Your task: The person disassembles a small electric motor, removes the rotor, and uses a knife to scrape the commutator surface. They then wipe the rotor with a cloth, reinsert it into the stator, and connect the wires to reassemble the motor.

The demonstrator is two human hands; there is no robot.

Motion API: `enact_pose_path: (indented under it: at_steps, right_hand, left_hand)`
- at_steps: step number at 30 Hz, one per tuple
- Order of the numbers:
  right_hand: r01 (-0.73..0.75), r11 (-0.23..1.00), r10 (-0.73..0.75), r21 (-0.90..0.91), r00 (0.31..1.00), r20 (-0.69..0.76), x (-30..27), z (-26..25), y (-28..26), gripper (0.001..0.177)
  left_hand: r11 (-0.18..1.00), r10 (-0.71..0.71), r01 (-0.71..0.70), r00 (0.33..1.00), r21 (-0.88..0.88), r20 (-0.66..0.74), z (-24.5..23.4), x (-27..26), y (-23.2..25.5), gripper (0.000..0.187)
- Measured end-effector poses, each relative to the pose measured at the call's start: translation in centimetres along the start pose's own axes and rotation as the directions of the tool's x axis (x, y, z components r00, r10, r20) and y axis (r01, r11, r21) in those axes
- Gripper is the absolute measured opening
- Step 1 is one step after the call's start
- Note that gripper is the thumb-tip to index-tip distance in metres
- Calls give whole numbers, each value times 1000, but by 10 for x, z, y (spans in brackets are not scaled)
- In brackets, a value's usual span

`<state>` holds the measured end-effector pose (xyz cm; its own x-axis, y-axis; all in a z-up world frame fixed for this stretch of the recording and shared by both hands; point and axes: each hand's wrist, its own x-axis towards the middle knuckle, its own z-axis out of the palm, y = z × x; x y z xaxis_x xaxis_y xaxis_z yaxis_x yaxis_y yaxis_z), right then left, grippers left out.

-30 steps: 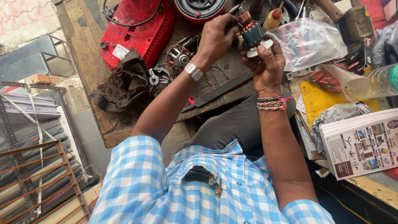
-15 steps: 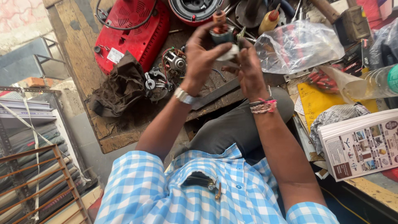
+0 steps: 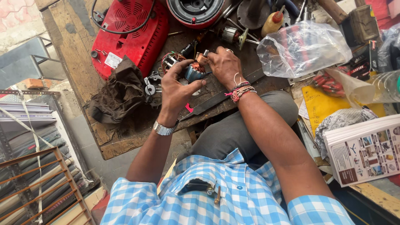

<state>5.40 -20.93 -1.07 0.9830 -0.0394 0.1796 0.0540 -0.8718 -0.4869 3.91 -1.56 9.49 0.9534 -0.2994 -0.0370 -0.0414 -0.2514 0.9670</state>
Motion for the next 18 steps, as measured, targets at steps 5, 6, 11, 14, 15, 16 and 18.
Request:
enact_pose_path:
  at_steps: [5, 6, 11, 14, 15, 16, 18]
  right_hand:
    - [-15, 1000, 16, 23, 999, -52, 3, 10, 12, 20]
    - [-15, 1000, 17, 26, 999, -51, 3, 11, 13, 20]
    - [-104, 919, 125, 380, 992, -30, 4, -25, 12, 18]
    - [-280, 373, 239, 884, 950, 200, -7, -68, 12, 22]
    - [-228, 124, 169, 966, 964, 206, -13, -79, 13, 23]
    - [-177, -138, 102, 975, 976, 192, -18, -87, 13, 24]
    - [-217, -206, 108, 954, 964, 242, -25, -90, 10, 26]
  left_hand:
    - [997, 57, -57, 998, 55, -3, 0, -2, -1, 61]
    - [998, 45, -45, 999, 52, -1, 2, -3, 0, 62]
    - [998, 52, -52, 999, 40, 4, 6, -5, 9, 62]
    - [999, 30, -31, 999, 40, 20, 4, -6, 13, 62]
    - [998, 41, -42, 999, 47, 29, 4, -5, 14, 63]
    - [997, 52, -54, 998, 51, 41, 5, -5, 15, 64]
    - [995, 57, -60, 997, 77, 46, 8, -4, 17, 64]
